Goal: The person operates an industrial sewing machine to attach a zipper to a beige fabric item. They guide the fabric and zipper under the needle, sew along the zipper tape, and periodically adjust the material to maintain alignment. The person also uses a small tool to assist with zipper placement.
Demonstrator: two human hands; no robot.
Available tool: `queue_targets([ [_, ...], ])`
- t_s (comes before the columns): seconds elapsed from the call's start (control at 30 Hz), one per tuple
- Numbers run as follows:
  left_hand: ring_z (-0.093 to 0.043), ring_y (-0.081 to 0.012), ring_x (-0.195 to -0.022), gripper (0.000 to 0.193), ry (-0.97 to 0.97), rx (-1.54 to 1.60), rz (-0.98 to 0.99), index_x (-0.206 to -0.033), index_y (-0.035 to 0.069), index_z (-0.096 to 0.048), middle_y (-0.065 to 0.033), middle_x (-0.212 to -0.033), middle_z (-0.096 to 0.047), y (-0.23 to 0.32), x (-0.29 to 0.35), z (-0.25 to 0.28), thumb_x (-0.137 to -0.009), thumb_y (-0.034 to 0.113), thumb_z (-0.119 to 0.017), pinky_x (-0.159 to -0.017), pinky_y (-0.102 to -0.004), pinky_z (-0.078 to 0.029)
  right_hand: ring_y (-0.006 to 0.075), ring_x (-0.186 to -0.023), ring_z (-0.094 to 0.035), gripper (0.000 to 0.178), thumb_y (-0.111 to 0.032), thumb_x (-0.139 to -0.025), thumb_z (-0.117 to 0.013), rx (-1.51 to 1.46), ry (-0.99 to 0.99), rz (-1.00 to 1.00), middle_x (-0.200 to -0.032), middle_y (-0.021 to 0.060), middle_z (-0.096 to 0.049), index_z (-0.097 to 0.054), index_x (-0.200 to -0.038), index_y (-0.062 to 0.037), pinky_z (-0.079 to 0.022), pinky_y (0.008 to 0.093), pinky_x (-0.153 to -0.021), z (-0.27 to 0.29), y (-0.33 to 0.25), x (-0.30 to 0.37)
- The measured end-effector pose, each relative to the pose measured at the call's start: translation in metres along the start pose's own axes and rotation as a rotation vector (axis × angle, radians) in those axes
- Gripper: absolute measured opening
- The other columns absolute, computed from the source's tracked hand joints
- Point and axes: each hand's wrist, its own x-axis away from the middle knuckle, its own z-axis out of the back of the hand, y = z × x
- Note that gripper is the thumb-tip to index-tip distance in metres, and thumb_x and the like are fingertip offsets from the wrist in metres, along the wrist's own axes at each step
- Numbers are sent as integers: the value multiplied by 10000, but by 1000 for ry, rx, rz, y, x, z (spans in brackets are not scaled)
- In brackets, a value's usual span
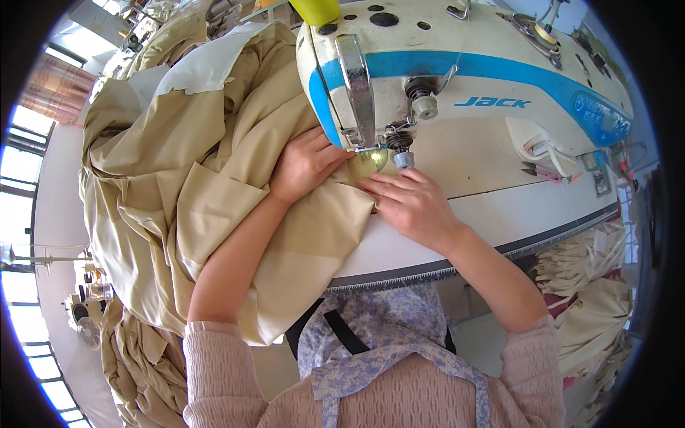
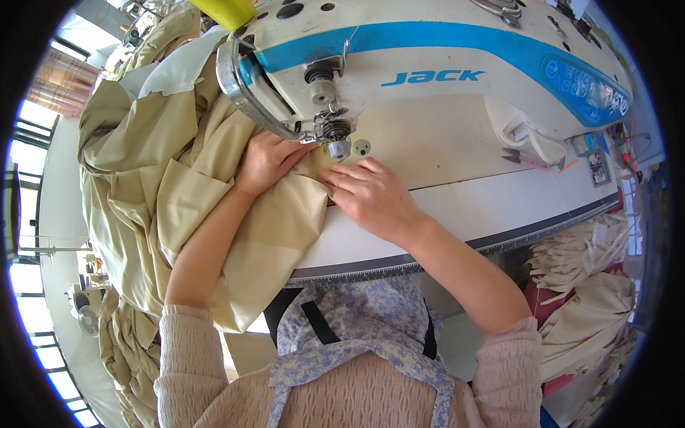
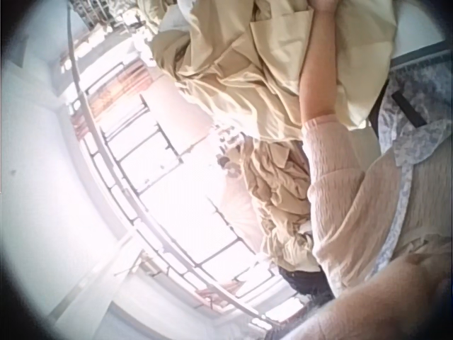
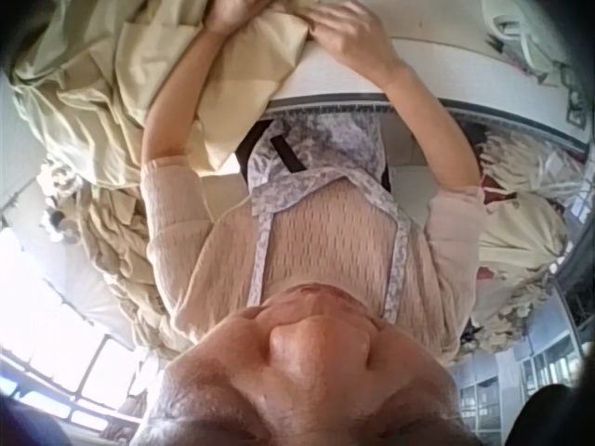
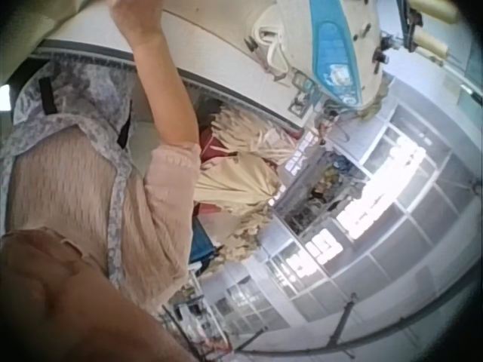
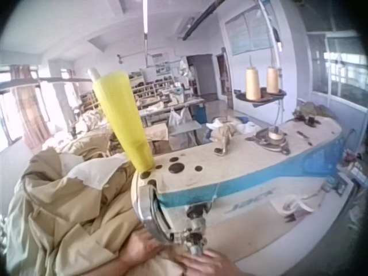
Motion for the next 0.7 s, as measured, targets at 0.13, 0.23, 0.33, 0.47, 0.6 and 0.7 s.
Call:
queue_targets([
  [0.13,-672,-291,-889,134,57,38,-12,-946,73,-742,-69,-930,-703,4,-2,2,-822,103,-783,-800,-393,-579,181,-1148,-702,98,-95,-835,-685,10,-35,22,-1187,57,-762,-748,-894,-49,-502,347,-929,1,-1,-1],
  [0.23,-677,-291,-973,91,-39,-132,-101,-906,59,-733,-92,-917,-716,16,-17,32,-845,126,-727,-879,-441,-554,189,-1122,-713,63,-68,-791,-729,-4,-28,-13,-1172,61,-766,-729,-848,-44,-515,344,-879,3,-7,1],
  [0.33,-666,-331,-1086,183,53,-35,517,-1004,41,-714,-129,-1015,-734,17,-38,63,-922,187,-641,-1031,-435,-503,191,-1091,-724,105,-41,-753,-764,18,8,-22,-1138,59,-775,-735,-853,-56,-527,332,-826,0,1,0],
  [0.47,-629,-370,-1200,437,76,-84,708,-1304,72,-658,-191,-1271,-687,-55,-3,53,-1033,386,-519,-1055,-448,-486,195,-1076,-727,137,-48,-759,-771,14,19,-13,-1111,67,-778,-748,-894,-58,-531,341,-825,-2,-2,-8],
  [0.6,-522,-356,-1372,668,-130,69,832,-1504,114,-529,-198,-1486,-560,-98,68,58,-1030,582,-486,-1176,-409,-372,203,-1039,-729,145,-76,-791,-778,-62,-51,3,-1044,60,-775,-756,-934,-68,-538,357,-832,4,-24,1],
  [0.7,-457,-331,-1436,641,-319,286,992,-1515,151,-529,-184,-1527,-528,-90,86,109,-1036,576,-504,-1208,-384,-322,202,-1124,-688,289,-123,-809,-790,-260,-234,99,-1129,56,-744,-750,-1094,-89,-526,378,-947,8,-99,25],
])
